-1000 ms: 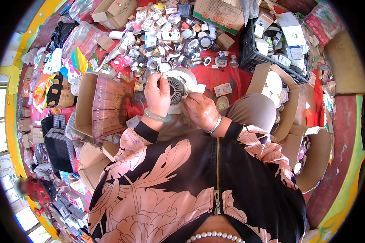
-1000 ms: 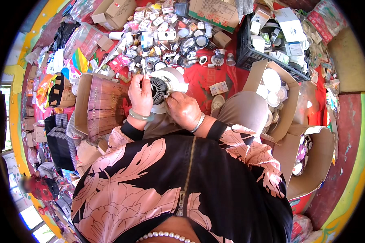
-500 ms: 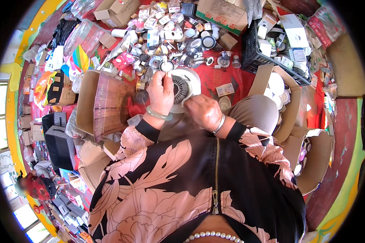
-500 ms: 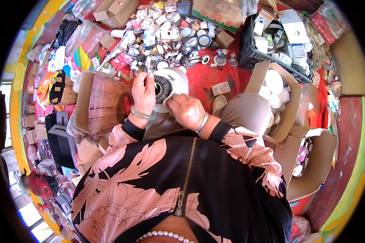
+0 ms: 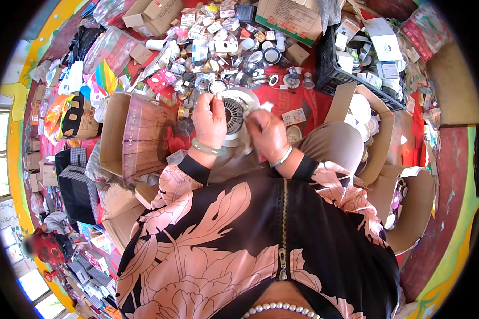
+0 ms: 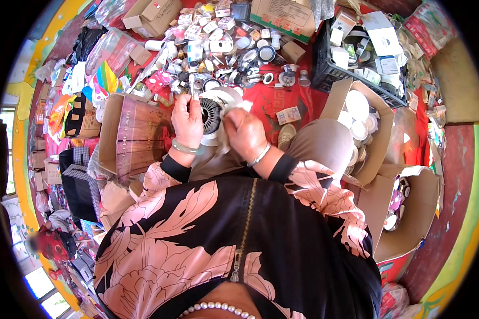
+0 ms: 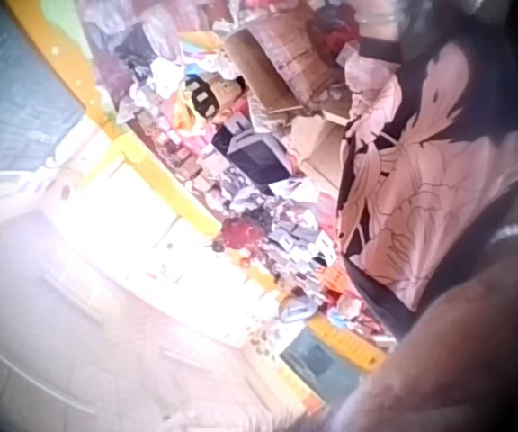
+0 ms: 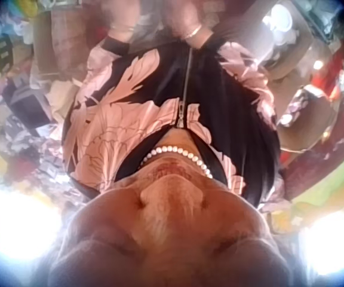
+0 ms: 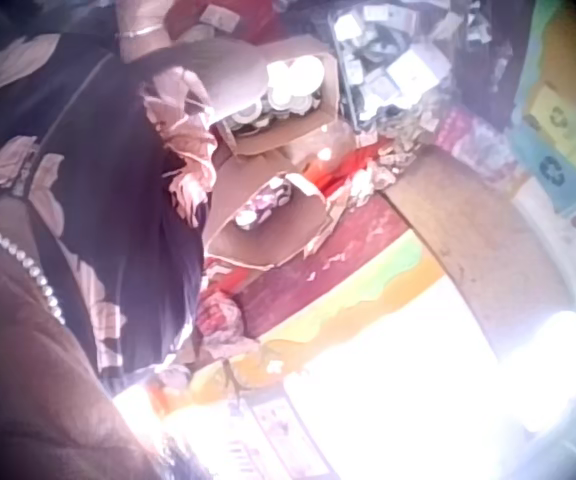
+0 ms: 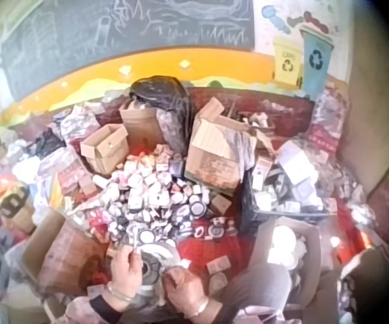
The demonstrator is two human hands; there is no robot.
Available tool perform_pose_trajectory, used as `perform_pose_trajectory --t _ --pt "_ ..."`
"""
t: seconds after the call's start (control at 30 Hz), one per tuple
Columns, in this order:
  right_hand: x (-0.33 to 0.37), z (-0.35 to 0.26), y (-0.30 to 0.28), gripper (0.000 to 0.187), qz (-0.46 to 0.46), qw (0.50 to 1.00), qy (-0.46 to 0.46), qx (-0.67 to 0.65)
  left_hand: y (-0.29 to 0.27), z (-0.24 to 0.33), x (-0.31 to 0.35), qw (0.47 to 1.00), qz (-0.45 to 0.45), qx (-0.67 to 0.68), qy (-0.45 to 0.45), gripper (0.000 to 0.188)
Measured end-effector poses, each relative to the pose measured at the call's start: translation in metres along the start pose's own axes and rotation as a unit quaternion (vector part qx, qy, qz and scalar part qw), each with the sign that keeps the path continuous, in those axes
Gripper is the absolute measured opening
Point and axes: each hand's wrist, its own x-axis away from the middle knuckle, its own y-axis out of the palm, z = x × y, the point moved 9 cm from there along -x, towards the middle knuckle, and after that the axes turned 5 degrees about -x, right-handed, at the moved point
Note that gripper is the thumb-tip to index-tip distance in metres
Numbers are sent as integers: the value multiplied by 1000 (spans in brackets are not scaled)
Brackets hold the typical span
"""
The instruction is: The person sits on the floor and wipes a small white fan with a cloth. They clean the fan's grill and body, turning it over to wipe different sides.
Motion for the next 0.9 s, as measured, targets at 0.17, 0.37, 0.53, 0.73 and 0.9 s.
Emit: perform_pose_trajectory --t 0.17,0.37,0.53,0.73,0.9 --pt "14 -31 11 10 -72 992 -74 74 -1 2 -1 1000 2 20 5 16" --pt "1 15 -19 11 21 996 74 -40 1 28 8 992 -49 57 99 10" --pt "-9 -4 -19 13 -10 998 9 60 4 36 7 984 -68 52 158 10" --pt "-33 54 -41 1 128 883 256 -371 1 36 5 973 -133 119 145 7" --pt "-17 81 -45 11 42 869 348 -349 -7 16 -1 968 -133 199 75 12"
